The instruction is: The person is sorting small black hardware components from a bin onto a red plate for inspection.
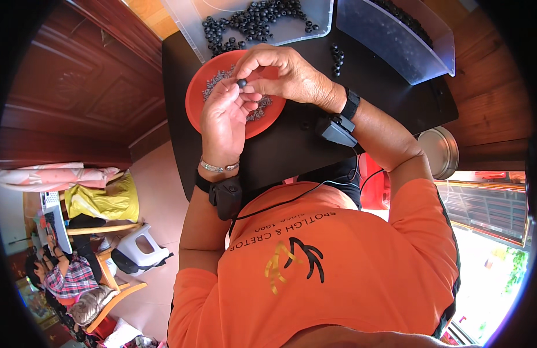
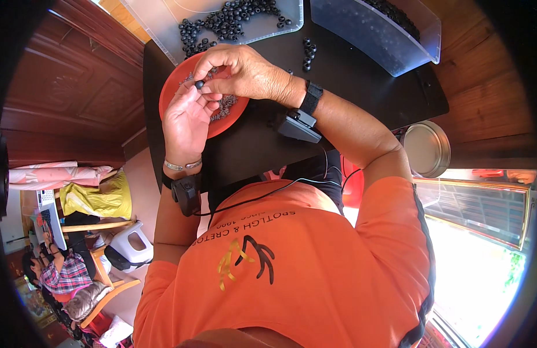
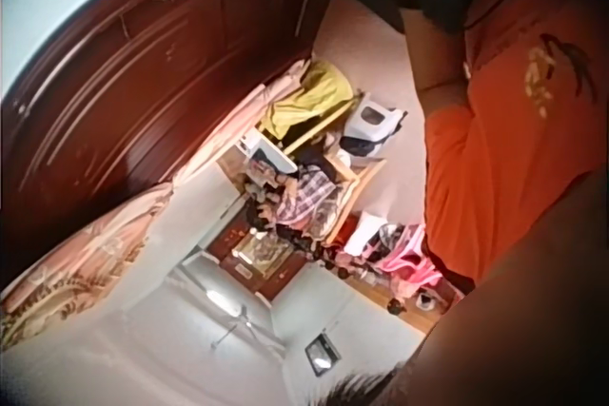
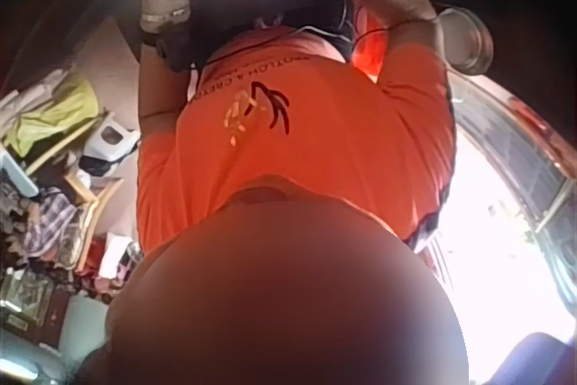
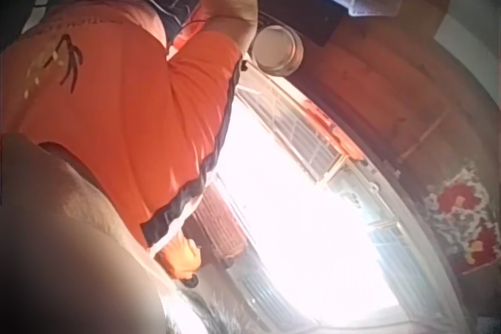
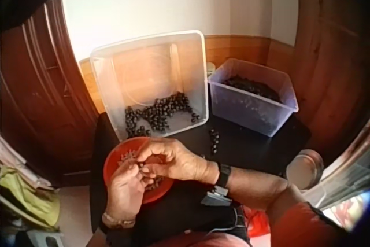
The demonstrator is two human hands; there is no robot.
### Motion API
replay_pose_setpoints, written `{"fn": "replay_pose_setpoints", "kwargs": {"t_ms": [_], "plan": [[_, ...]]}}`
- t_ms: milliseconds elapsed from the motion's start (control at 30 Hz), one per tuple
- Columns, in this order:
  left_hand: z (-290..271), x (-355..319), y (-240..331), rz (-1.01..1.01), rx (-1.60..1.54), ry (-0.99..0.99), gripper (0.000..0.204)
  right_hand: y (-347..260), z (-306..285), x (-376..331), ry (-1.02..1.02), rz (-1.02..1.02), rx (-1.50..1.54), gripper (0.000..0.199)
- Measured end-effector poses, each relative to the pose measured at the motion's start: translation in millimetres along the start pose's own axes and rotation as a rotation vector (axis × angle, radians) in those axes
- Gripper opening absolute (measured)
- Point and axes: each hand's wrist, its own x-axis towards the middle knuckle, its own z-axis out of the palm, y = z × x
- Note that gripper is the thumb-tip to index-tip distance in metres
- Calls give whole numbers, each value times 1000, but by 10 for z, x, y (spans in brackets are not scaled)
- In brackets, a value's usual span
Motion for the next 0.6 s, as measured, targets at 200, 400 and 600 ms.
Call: {"fn": "replay_pose_setpoints", "kwargs": {"t_ms": [200, 400, 600], "plan": [[-22, 33, -3, -58, -7, 6, 13, -4, 25, -1, 23, -124, -218, 26], [24, 7, 14, -54, -48, 14, 14, -36, 37, -2, 34, -159, -241, 25], [-33, 25, -2, -86, -98, -59, 17, -13, 43, -11, 50, -73, -72, 21]]}}
